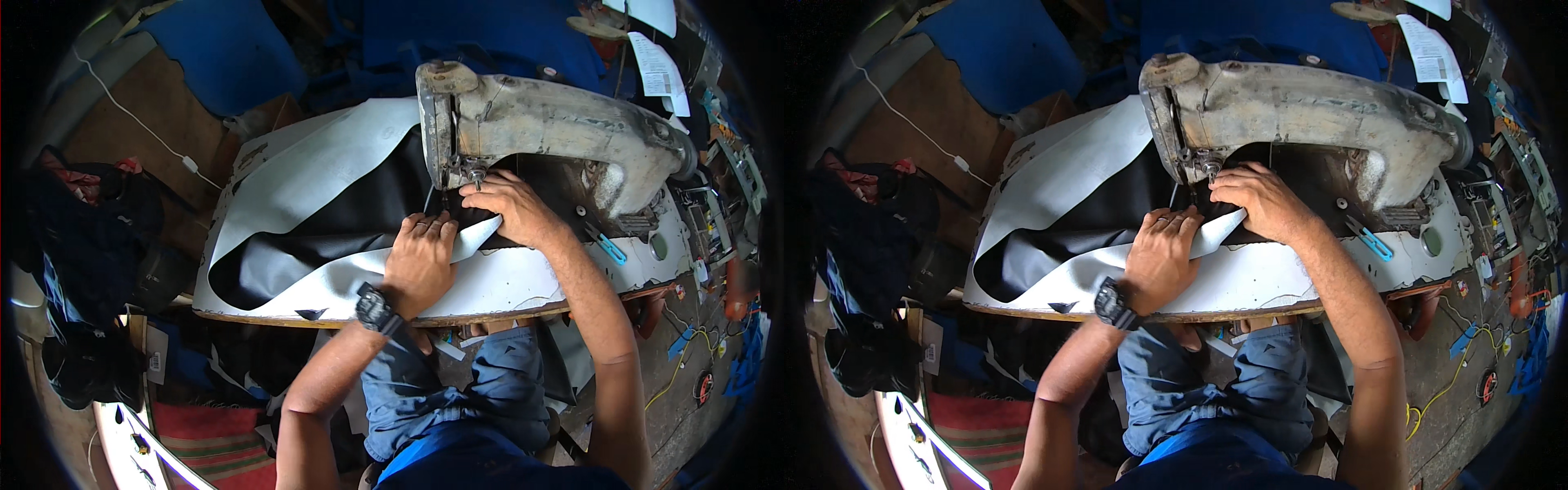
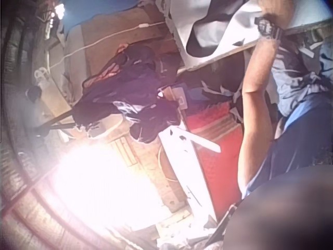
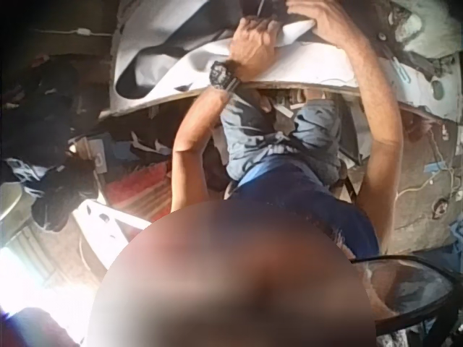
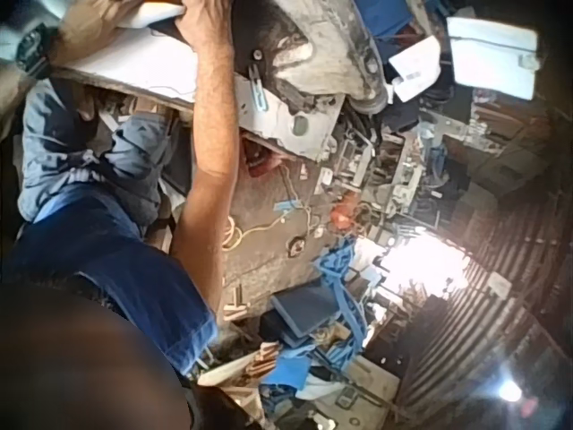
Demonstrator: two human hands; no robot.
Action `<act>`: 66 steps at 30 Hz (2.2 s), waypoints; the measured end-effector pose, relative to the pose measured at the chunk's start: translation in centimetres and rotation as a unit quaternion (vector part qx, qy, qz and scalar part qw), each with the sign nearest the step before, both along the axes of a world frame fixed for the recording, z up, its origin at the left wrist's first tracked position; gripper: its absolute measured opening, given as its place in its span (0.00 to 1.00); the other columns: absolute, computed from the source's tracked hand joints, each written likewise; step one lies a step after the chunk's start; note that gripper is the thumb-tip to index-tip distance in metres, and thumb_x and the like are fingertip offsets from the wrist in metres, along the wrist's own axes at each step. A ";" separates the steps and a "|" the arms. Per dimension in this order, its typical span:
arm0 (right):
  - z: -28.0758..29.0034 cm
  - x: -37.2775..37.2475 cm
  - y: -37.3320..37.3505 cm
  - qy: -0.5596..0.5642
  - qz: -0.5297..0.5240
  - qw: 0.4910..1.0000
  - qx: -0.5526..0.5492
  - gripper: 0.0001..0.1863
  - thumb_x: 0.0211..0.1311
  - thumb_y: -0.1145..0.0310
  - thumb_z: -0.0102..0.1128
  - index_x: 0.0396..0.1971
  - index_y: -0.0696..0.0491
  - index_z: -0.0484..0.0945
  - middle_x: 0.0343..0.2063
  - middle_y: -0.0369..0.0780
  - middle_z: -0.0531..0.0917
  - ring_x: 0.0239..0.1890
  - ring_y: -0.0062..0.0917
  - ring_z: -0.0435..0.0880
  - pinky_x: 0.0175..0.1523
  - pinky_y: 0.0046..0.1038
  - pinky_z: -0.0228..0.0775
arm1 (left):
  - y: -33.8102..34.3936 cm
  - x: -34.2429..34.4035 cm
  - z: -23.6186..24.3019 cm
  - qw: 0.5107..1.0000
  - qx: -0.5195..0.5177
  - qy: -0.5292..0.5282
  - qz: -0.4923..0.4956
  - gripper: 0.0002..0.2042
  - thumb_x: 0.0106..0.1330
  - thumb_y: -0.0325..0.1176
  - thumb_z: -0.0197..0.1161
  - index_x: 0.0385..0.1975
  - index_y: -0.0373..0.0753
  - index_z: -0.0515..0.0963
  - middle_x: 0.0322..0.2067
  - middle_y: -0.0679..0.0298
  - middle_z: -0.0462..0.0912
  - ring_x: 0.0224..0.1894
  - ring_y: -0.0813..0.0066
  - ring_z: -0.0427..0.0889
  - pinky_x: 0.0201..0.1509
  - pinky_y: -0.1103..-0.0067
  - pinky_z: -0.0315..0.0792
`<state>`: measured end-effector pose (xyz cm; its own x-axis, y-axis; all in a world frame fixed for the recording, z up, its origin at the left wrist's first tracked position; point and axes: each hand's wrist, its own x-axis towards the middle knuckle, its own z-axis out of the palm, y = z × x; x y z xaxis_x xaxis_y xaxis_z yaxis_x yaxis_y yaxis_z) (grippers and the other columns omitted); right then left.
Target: The person sews a black vinyl or leather cover using an industrial sewing machine.
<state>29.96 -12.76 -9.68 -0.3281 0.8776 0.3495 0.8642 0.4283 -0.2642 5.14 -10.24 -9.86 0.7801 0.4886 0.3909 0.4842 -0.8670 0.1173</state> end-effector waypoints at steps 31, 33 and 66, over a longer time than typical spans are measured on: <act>-12.1 -13.2 -23.3 0.605 -0.207 0.757 -0.129 0.17 0.75 0.69 0.63 0.57 0.62 0.80 0.52 0.45 0.86 0.60 0.32 0.84 0.60 0.36 0.78 | 0.4 -5.0 4.4 0.985 -0.114 -0.084 -0.096 0.13 0.74 0.28 0.62 0.55 0.35 0.84 0.50 0.46 0.89 0.48 0.46 0.89 0.53 0.61 0.82; -13.2 -14.2 -20.9 0.662 -0.138 0.724 -0.136 0.22 0.76 0.63 0.63 0.62 0.62 0.78 0.50 0.43 0.87 0.58 0.30 0.84 0.61 0.34 0.76 | 3.1 -2.8 1.2 0.986 -0.064 -0.091 -0.127 0.15 0.74 0.26 0.61 0.58 0.33 0.82 0.53 0.47 0.88 0.52 0.46 0.88 0.57 0.62 0.82; -0.5 13.4 -27.5 -0.070 -0.480 0.865 0.130 0.25 0.81 0.53 0.54 0.64 0.57 0.79 0.69 0.48 0.77 0.75 0.49 0.67 0.78 0.45 0.60 | -2.3 -7.0 0.1 0.977 -0.086 -0.046 -0.190 0.10 0.75 0.31 0.66 0.49 0.35 0.87 0.56 0.55 0.89 0.65 0.59 0.84 0.79 0.58 0.69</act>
<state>43.32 -40.22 -10.21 0.4523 0.6665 0.5926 0.8704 -0.4747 -0.1305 -1.81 -12.59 -9.75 0.8834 0.2341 0.4061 0.1108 -0.9461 0.3044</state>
